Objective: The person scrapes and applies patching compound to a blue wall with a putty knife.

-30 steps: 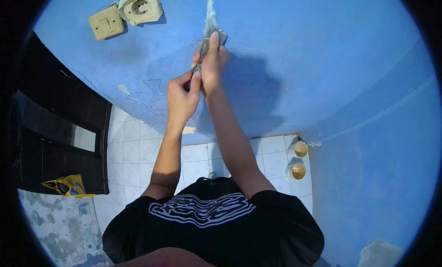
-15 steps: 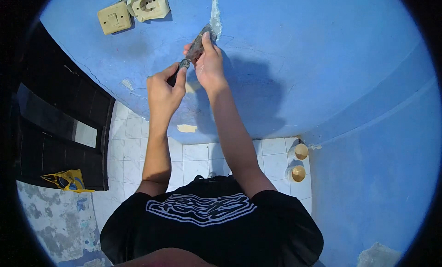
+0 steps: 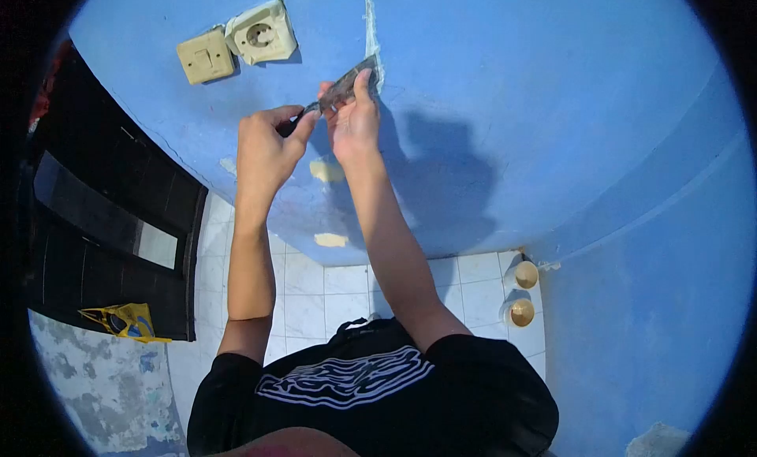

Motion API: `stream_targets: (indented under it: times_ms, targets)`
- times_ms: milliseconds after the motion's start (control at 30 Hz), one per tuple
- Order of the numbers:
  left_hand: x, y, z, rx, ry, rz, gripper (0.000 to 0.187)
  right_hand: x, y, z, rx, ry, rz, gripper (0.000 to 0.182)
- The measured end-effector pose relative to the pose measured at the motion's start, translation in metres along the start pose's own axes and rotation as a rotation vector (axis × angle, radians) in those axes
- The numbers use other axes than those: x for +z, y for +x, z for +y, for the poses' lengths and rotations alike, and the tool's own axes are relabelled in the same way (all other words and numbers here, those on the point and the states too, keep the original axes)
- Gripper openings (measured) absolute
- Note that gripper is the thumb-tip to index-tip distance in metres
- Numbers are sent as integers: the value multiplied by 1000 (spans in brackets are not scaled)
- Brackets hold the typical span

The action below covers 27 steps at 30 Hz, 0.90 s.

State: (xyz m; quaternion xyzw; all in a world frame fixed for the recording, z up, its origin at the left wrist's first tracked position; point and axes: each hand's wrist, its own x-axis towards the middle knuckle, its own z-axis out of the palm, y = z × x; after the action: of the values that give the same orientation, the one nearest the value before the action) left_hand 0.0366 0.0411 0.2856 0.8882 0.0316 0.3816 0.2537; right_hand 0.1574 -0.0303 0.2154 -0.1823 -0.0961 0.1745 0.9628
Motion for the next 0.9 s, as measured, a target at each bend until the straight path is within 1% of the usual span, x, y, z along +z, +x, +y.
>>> stream_targets:
  times_ms: [33,100,167,233,267,300,333,367,400,467,500,567,600,633,700,800,833,900]
  targets:
    - [-2,-4,-3,0,6,-1,26,-1,2,2,-21,9,-48,42]
    - [-11,-9,8,-57,-59,47,25,6,0,2,7,27,-54,42]
    - [-5,-4,10,-54,-70,65,24,7,1,-1,30,36,-56,43]
    - [6,4,15,-51,-76,86,22,2,8,-12,-53,10,-32,45]
    - [20,7,18,30,-107,69,21,-7,14,-21,-87,40,26,47]
    - [34,9,19,111,-138,51,19,-12,15,-36,-148,-8,30,47]
    - [47,7,17,215,-131,116,18,-17,13,-44,-136,-15,14,46]
    - [43,5,20,221,-132,107,18,-15,8,-51,-130,-17,1,45]
    - [33,2,25,158,-114,89,18,-9,7,-51,-145,-12,1,45]
    - [12,-7,28,6,-102,43,19,0,2,-36,-62,-112,-55,42]
    - [5,-11,27,4,-105,32,19,0,2,-28,-63,-111,-44,42]
    - [-7,-13,28,77,-25,13,22,6,5,-15,-12,7,-73,39]
    - [-12,-14,36,50,30,-38,25,7,5,-11,-12,8,-84,37]
    - [-10,-12,35,53,30,-29,25,7,7,-11,-12,6,-93,37]
    - [-4,-11,33,108,59,2,25,9,5,-12,-10,4,-34,36]
    - [-5,-9,41,53,64,-9,23,1,8,-14,3,-12,-106,35]
    - [-5,-10,35,47,60,-19,23,-2,9,-9,5,-14,-93,35]
    - [-5,-7,17,153,-24,39,20,6,13,2,-36,57,-28,35]
